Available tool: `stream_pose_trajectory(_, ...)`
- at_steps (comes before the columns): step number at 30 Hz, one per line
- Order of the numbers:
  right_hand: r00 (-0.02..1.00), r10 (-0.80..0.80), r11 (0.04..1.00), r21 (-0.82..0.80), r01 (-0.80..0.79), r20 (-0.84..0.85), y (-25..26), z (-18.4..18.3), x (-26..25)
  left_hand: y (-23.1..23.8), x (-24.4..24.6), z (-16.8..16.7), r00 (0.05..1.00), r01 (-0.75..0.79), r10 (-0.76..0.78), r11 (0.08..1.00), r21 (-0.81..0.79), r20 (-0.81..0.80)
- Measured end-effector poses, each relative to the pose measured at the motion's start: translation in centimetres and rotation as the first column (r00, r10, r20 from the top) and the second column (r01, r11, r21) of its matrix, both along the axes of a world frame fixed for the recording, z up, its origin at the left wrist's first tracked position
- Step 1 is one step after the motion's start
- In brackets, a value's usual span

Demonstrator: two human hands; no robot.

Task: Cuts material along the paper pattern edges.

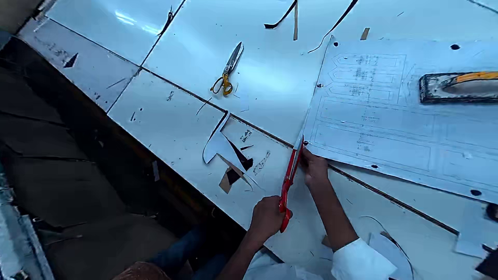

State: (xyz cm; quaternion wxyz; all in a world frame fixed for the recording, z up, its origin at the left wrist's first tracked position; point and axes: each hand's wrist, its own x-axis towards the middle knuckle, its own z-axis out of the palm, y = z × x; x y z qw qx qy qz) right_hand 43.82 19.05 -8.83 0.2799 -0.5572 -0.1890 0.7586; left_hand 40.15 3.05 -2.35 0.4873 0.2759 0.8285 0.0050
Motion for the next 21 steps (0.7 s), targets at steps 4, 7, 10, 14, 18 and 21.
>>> stream_pose_trajectory(4, 1.000, -0.015, 1.000, 0.001, 0.015, 0.020, -0.07, 0.13, 0.06, 0.51, 0.15, 0.48, 1.000, 0.029, -0.029, 1.000, -0.001, -0.006)
stream_pose_trajectory(7, 0.999, -0.013, 1.000, -0.020, 0.013, 0.033, -0.06, 0.11, 0.08, 0.62, 0.13, 0.51, 1.000, 0.021, -0.021, 1.000, -0.003, 0.001)
stream_pose_trajectory(10, 1.000, -0.016, 1.000, -0.019, 0.016, 0.018, -0.09, 0.06, 0.06, 0.60, 0.08, 0.31, 1.000, 0.021, -0.021, 1.000, 0.009, 0.006)
stream_pose_trajectory(14, 0.999, -0.012, 1.000, -0.016, 0.012, 0.034, -0.14, 0.14, 0.01, 0.60, 0.02, 0.23, 0.999, 0.033, -0.033, 0.999, 0.010, 0.003)
stream_pose_trajectory(18, 0.998, 0.006, 1.000, -0.012, -0.005, 0.062, -0.07, -0.04, -0.03, 0.78, -0.15, 0.33, 0.999, 0.037, -0.037, 0.999, -0.010, 0.021)
stream_pose_trajectory(21, 0.998, 0.009, 1.000, -0.018, -0.008, 0.064, -0.04, 0.00, 0.02, 0.83, -0.28, 0.46, 0.999, 0.031, -0.031, 0.999, -0.016, 0.043)
